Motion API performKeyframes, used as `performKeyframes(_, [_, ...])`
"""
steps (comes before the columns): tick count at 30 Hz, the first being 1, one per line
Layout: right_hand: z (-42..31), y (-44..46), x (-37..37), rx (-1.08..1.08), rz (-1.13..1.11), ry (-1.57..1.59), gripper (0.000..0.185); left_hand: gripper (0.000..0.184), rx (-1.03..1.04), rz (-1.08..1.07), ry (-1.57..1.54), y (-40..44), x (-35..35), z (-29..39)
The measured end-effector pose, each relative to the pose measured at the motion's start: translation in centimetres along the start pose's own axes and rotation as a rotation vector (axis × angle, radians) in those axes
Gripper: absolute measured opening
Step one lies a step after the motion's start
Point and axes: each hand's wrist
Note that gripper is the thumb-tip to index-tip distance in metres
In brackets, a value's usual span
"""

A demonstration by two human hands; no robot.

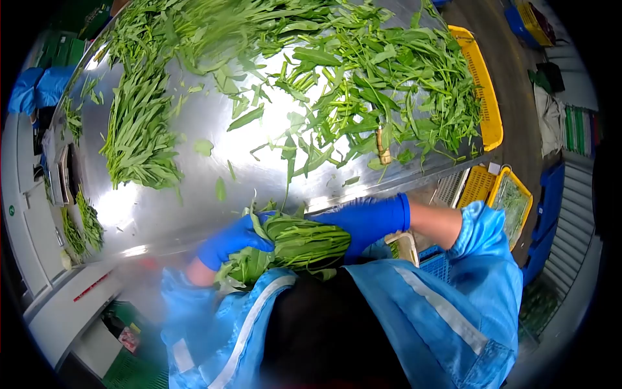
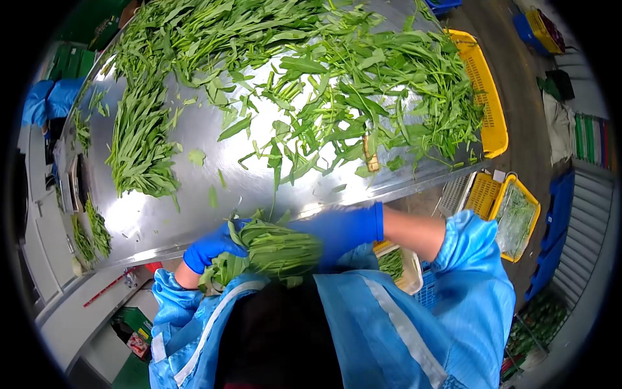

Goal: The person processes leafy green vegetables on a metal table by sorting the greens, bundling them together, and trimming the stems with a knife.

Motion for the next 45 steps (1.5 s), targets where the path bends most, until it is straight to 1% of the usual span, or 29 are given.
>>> performKeyframes(1, [0.3,-0.2,0.1,0.05,0.003,-0.003,0.075,0.054,0.098,-0.032,-0.001,0.3,-0.1,0.7])
performKeyframes(2, [0.5,-0.4,0.2,0.1,0.004,-0.006,0.077,0.054,0.281,-0.13,-0.13,0.5,-0.1,1.7])
performKeyframes(5, [0.5,-1.1,0.2,0.104,0.18,0.014,0.068,0.05,0.401,0.165,-0.165,-0.3,-3.6,3.0])
performKeyframes(6, [0.7,-1.2,0.3,0.036,0.293,-0.013,0.062,0.051,0.441,0.366,-0.124,-0.6,-4.7,3.1])
performKeyframes(7, [1.3,-1.4,0.7,0.061,0.372,0.144,0.06,0.052,0.476,0.569,-0.085,-1.0,-5.7,3.0])
performKeyframes(8, [2.1,-1.9,1.0,0.087,0.452,0.297,0.058,0.051,0.448,0.883,0.321,-1.0,-6.8,2.0])
performKeyframes(9, [1.9,-2.1,0.7,0.112,0.532,0.451,0.056,0.05,0.324,0.863,0.47,-1.1,-6.8,2.0])
performKeyframes(10, [1.1,-2.4,0.1,0.125,0.608,0.557,0.049,0.049,0.198,0.838,0.619,-1.5,-6.7,2.3])
performKeyframes(13, [0.0,-2.7,-1.5,0.107,0.817,0.83,0.041,0.047,-0.186,0.732,1.061,-2.5,-6.2,3.9])
performKeyframes(14, [-0.4,-2.2,-1.8,0.013,0.921,0.878,0.04,0.047,-0.315,0.691,1.203,-2.4,-6.1,4.3])
performKeyframes(17, [-5.5,-0.2,-2.5,0.04,1.045,0.927,0.048,0.042,0.116,0.373,0.802,-1.4,-4.3,5.2])
performKeyframes(18, [-5.5,0.6,-2.4,-0.043,1.033,0.893,0.046,0.043,0.276,0.335,0.524,-0.5,-3.0,4.9])
performKeyframes(19, [-5.5,1.5,-2.0,-0.021,1.036,0.875,0.045,0.044,0.425,0.291,0.239,1.1,-1.7,4.3])
performKeyframes(21, [-5.1,3.2,-0.2,0.042,1.035,0.854,0.044,0.046,0.551,-0.021,-0.314,6.1,-0.8,1.1])
performKeyframes(22, [-4.1,3.9,1.0,0.082,0.991,0.872,0.043,0.05,0.447,0.021,-0.564,6.0,0.6,0.0])
performKeyframes(23, [-2.2,4.4,2.2,0.076,0.953,0.831,0.045,0.049,0.335,0.057,-0.711,6.6,1.3,-1.4])
performKeyframes(25, [1.3,4.3,3.4,0.203,0.801,0.764,0.048,0.046,0.105,0.128,-1.004,8.3,2.3,-4.1])
performKeyframes(26, [2.2,4.2,3.6,0.259,0.774,0.787,0.049,0.042,0.16,0.129,-1.047,8.8,3.0,-4.7])
performKeyframes(28, [3.2,4.0,3.4,0.364,0.73,0.826,0.05,0.041,0.104,0.082,-1.01,9.5,3.0,-6.4])
performKeyframes(29, [3.0,3.9,3.1,0.375,0.728,0.815,0.05,0.04,0.079,0.056,-0.984,9.7,2.9,-6.9])
performKeyframes(30, [2.6,3.9,2.7,0.383,0.728,0.804,0.05,0.038,0.07,0.068,-0.957,9.3,3.1,-6.4])
performKeyframes(33, [2.7,3.9,2.5,0.398,0.716,0.812,0.049,0.035,-0.063,0.181,-0.725,9.1,3.3,-5.9])
performKeyframes(35, [3.5,3.8,2.8,0.416,0.695,0.765,0.048,0.037,0.032,0.224,-0.702,9.1,4.0,-5.5])
performKeyframes(38, [3.3,3.0,2.8,0.442,0.801,0.596,0.045,0.035,0.199,0.308,-0.673,7.8,4.4,-3.8])
performKeyframes(39, [2.8,2.7,2.7,0.405,0.837,0.617,0.043,0.034,0.259,0.34,-0.664,7.1,4.4,-3.1])
performKeyframes(40, [2.1,2.2,2.6,0.368,0.873,0.639,0.042,0.039,0.282,0.254,-0.744,6.5,4.0,-2.6])
performKeyframes(41, [1.8,1.9,2.4,0.33,0.909,0.659,0.04,0.04,0.256,0.2,-0.823,6.4,3.9,-2.7])
performKeyframes(43, [2.6,1.7,2.5,0.344,0.82,0.797,0.038,0.043,0.197,0.091,-0.977,6.2,3.9,-3.4])
performKeyframes(45, [4.5,2.2,2.9,0.333,0.702,0.944,0.039,0.045,0.179,0.118,-0.895,6.7,3.9,-4.6])
Point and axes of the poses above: each hand's wrist, its own y-axis towards the middle knuckle, its own x-axis out of the palm, z = x × y, and after that the axes turned 4 degrees about z, right-handed
